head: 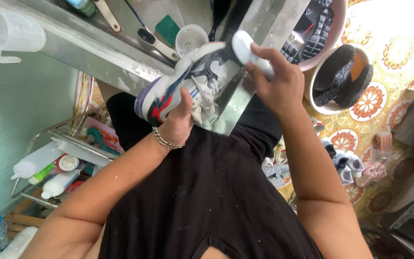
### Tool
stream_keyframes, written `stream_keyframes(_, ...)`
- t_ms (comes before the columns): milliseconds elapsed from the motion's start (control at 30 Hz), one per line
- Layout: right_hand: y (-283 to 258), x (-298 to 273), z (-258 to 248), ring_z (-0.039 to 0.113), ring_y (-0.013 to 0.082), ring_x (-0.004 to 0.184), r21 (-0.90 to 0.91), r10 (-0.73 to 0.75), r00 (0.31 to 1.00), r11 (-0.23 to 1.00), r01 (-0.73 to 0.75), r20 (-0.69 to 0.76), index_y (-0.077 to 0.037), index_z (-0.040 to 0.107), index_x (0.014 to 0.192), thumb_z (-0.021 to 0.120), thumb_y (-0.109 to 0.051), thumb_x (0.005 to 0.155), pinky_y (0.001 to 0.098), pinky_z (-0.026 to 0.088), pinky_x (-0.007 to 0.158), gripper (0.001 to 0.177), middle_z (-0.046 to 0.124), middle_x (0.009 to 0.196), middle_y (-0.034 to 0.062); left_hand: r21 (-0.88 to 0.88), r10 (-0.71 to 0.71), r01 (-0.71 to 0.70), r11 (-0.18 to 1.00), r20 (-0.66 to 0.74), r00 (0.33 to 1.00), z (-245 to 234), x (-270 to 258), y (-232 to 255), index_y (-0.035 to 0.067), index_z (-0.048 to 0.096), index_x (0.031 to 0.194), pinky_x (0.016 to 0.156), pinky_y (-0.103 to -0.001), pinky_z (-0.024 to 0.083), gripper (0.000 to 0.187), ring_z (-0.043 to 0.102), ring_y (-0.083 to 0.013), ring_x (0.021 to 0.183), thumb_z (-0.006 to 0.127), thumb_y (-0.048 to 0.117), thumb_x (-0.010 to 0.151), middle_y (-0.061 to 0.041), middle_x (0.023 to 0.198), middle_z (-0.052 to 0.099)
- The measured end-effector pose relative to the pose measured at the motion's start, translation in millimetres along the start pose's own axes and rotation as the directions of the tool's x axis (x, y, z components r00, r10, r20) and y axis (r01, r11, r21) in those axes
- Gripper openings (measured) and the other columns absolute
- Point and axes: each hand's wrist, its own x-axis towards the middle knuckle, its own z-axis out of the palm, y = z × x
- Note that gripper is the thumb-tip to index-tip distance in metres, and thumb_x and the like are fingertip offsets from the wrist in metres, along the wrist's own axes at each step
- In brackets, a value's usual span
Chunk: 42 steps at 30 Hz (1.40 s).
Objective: The person cleans a pair of sneakers by scrubbing the white midsoles and upper surfaces with a brush and cleaning solution, then laces them.
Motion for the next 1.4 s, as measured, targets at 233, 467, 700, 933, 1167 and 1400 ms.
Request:
stream_keyframes(233,-7,-3,-9,0.076,0.0149,0.077,-0.020,-0.069,0.997,0.997,0.069,0.039,-0.014,0.072,0.122,0.082,-0.022,0.098,0.0272,0.058,0.064,0.028,0.079,0.105,0.0069,0.178,0.156,-0.163,0.970,0.051,0.986,-11,3,-7,0.002,0.051,0.148,0.120,-0.034,0.038,0.070,0.049,-0.0152,0.138,0.064,0.053,0.103,-0.003,0.146,0.057)
stream_keyframes(467,-10,-18,8,0.064,0.0141,0.068,-0.038,-0.060,0.998,0.997,0.061,0.031,-0.004,0.074,0.119,0.084,-0.012,0.088,0.0274,0.049,0.065,0.033,0.080,0.096,0.0120,0.349,0.051,0.018,0.937,-0.189,0.981,-14,3,-12,-0.010,0.059,0.125,0.096,-0.035,0.042,0.047,0.047,-0.0191,0.103,0.061,0.035,0.112,-0.009,0.110,0.051)
stream_keyframes(700,12,-20,23,0.068,0.0073,0.098,0.506,0.158,0.987,0.855,-0.117,-0.039,0.005,0.060,0.125,0.070,-0.005,0.104,0.0218,0.056,0.080,0.026,0.070,0.124,0.0116,0.295,0.097,0.054,0.954,-0.474,0.875,20,20,3,-0.001,0.075,0.116,0.070,-0.029,0.042,0.052,0.050,-0.0120,0.078,0.048,0.043,0.110,-0.004,0.091,0.063)
stream_keyframes(933,-12,-15,6,0.073,0.0099,0.103,0.177,-0.011,1.000,0.984,0.015,-0.024,-0.001,0.064,0.130,0.075,-0.009,0.108,0.0256,0.057,0.086,0.026,0.076,0.121,0.0146,0.362,0.310,-0.153,0.920,-0.428,0.849,27,23,-5,-0.003,0.069,0.117,0.089,-0.027,0.052,0.040,0.064,-0.0099,0.099,0.057,0.033,0.106,-0.002,0.109,0.071)
stream_keyframes(1167,-50,-9,9,0.072,0.0171,0.061,-0.075,-0.167,0.969,0.980,0.183,0.184,-0.016,0.073,0.118,0.084,-0.026,0.093,0.0297,0.048,0.052,0.030,0.078,0.090,0.0050,0.978,0.279,0.092,0.189,-0.144,0.949,-13,25,-29,0.005,0.071,0.125,0.087,-0.030,0.051,0.032,0.064,-0.0142,0.098,0.048,0.016,0.105,-0.010,0.107,0.071)
stream_keyframes(1400,-40,-4,6,0.068,0.0202,0.058,-0.195,-0.153,0.982,0.966,0.172,0.108,-0.019,0.075,0.116,0.085,-0.022,0.090,0.0337,0.050,0.054,0.027,0.073,0.075,0.0064,0.720,0.277,-0.031,0.693,-0.226,0.934,-6,21,-25,0.001,0.071,0.114,0.085,-0.032,0.054,0.026,0.070,-0.0184,0.094,0.055,0.019,0.105,-0.009,0.102,0.074)
